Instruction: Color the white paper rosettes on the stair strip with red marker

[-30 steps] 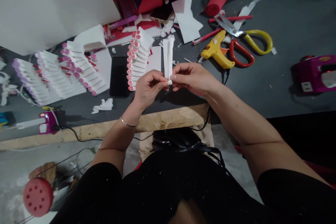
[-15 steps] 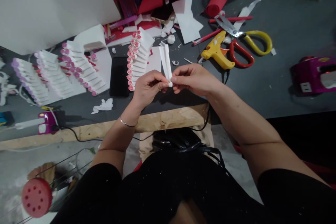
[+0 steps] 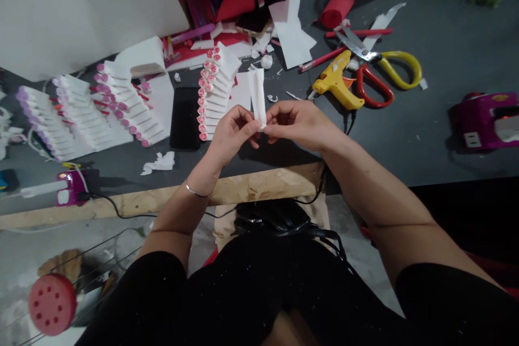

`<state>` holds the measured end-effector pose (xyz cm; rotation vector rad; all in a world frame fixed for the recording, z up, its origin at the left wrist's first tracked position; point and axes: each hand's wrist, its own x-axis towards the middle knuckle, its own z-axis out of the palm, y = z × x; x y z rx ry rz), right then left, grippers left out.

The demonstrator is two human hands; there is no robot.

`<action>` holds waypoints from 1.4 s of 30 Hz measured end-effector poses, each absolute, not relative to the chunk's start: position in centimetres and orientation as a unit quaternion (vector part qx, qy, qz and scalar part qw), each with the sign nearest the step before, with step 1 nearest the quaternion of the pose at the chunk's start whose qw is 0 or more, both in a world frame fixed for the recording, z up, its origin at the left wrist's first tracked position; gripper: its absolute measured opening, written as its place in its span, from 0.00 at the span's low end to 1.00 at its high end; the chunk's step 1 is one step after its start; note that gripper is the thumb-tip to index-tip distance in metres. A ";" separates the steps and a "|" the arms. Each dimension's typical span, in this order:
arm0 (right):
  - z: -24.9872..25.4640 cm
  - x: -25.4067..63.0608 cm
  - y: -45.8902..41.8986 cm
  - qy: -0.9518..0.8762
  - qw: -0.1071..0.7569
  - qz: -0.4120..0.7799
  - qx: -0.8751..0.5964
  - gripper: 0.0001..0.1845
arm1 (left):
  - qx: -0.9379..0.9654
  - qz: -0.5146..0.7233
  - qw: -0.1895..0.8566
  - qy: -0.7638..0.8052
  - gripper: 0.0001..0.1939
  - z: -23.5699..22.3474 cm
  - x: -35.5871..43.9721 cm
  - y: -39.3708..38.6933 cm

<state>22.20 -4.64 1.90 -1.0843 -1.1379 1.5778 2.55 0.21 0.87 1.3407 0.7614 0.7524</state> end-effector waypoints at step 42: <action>0.6 21.6 -4.0 -0.377 0.503 0.661 -0.410 0.26 | 0.816 0.490 0.207 0.225 0.06 -0.4 1.7 0.6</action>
